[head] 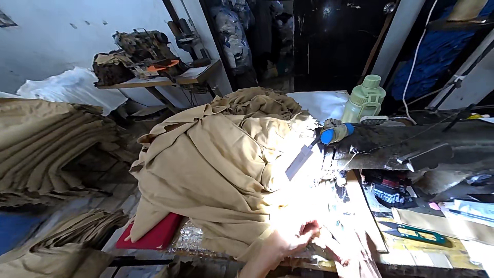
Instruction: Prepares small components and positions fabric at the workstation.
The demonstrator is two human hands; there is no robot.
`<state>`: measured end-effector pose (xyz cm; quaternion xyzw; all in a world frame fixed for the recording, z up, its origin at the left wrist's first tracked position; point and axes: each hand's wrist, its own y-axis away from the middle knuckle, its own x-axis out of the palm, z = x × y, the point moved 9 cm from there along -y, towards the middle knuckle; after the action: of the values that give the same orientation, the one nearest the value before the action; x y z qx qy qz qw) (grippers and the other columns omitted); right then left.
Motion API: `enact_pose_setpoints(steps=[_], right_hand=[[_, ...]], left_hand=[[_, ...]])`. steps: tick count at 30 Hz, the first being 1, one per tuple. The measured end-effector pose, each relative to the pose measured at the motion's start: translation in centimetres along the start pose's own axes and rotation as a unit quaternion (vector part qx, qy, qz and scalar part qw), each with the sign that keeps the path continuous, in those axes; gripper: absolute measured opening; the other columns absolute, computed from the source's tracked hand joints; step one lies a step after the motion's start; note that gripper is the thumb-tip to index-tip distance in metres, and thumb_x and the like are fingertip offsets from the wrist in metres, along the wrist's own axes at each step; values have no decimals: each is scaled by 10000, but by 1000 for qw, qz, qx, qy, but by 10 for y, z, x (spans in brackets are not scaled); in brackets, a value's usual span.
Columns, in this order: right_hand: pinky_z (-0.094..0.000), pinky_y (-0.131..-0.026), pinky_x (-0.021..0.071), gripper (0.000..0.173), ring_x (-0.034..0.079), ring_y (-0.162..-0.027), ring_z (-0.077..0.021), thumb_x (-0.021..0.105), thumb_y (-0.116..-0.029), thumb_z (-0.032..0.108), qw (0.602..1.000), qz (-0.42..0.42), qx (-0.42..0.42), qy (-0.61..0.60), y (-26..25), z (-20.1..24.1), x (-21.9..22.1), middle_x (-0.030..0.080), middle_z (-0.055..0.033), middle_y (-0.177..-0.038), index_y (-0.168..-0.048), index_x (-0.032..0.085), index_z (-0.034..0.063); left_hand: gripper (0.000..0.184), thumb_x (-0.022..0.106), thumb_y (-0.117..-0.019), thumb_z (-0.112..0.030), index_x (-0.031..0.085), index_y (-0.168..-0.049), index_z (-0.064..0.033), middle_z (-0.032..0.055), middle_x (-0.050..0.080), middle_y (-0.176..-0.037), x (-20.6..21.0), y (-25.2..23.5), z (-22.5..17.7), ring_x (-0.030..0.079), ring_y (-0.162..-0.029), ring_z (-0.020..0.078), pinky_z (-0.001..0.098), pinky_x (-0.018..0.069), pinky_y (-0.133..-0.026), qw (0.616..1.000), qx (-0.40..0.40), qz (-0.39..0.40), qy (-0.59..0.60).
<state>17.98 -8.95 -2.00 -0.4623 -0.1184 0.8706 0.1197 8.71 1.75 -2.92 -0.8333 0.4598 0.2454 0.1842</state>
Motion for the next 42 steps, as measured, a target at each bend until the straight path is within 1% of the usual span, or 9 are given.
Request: enact_pose_setpoints(steps=[3,6,16,20,24,29,33,37,42], right_hand=[[-728,-1069,338,306,505,-1343,-498,617,-941,133,1000,21,-4,19,-2,-1,2,650,-131,-1389,-1178,787,224],[-736,-1050,354,327,519,-1325,-502,631,-923,103,999,39,-6,32,-5,5,1,651,-148,-1381,-1186,784,223],[-741,-1121,263,363,505,-1342,-515,600,-926,54,995,88,33,17,-6,19,1,634,-219,-1379,-1241,755,146],[-781,-1073,276,444,513,-1329,-512,608,-854,8,996,80,13,37,-6,14,5,649,-187,-1360,-1237,748,181],[-777,-1090,234,296,503,-1326,-530,607,-950,83,992,112,45,29,-16,8,7,646,-239,-1342,-1190,768,148],[-810,-1089,204,295,510,-1330,-534,634,-950,130,990,115,75,31,-39,-4,2,660,-196,-1345,-1211,759,184],[-773,-1130,180,351,464,-1366,-544,584,-974,131,985,116,129,4,-63,-17,-1,616,-219,-1403,-1292,695,30],[-815,-1075,236,335,536,-1331,-472,591,-939,71,995,86,33,47,-63,-35,14,667,-103,-1360,-1234,730,147],[-803,-1071,264,303,531,-1330,-481,584,-960,91,996,75,20,44,-59,-39,15,676,-88,-1346,-1213,738,157]], left_hand=[[368,462,-1030,-159,679,-1327,-148,82,705,-1261,-6,-18,-1,656,-1188,242,460,496,-1019,979,21,-18,-204],[439,468,-997,-34,657,-1369,-169,40,610,-1442,-1,-32,-4,561,-1339,244,453,430,-1122,970,87,-18,-226],[346,488,-1018,-63,714,-1266,-147,57,713,-1273,1,8,6,666,-1179,260,440,498,-1024,973,133,-49,-181],[340,594,-901,4,739,-1177,-130,53,734,-1162,-12,1,-16,676,-1087,246,410,531,-951,974,155,-62,-151],[397,539,-943,-3,711,-1268,-152,34,704,-1288,-2,-6,3,668,-1158,231,405,522,-984,970,160,-37,-177],[394,471,-1020,-87,670,-1345,-189,33,667,-1368,-4,-27,20,637,-1245,259,471,493,-1032,974,105,-3,-199],[384,525,-983,-55,689,-1320,-137,111,693,-1304,-21,-44,12,673,-1186,281,451,524,-1005,980,84,-42,-175],[338,522,-1051,-283,713,-1267,-107,107,725,-1221,-21,-47,16,697,-1122,244,422,533,-982,984,78,-61,-149],[256,530,-1041,-172,760,-1149,-139,81,756,-1103,-24,-36,7,709,-1064,242,420,548,-938,974,103,-81,-186]])
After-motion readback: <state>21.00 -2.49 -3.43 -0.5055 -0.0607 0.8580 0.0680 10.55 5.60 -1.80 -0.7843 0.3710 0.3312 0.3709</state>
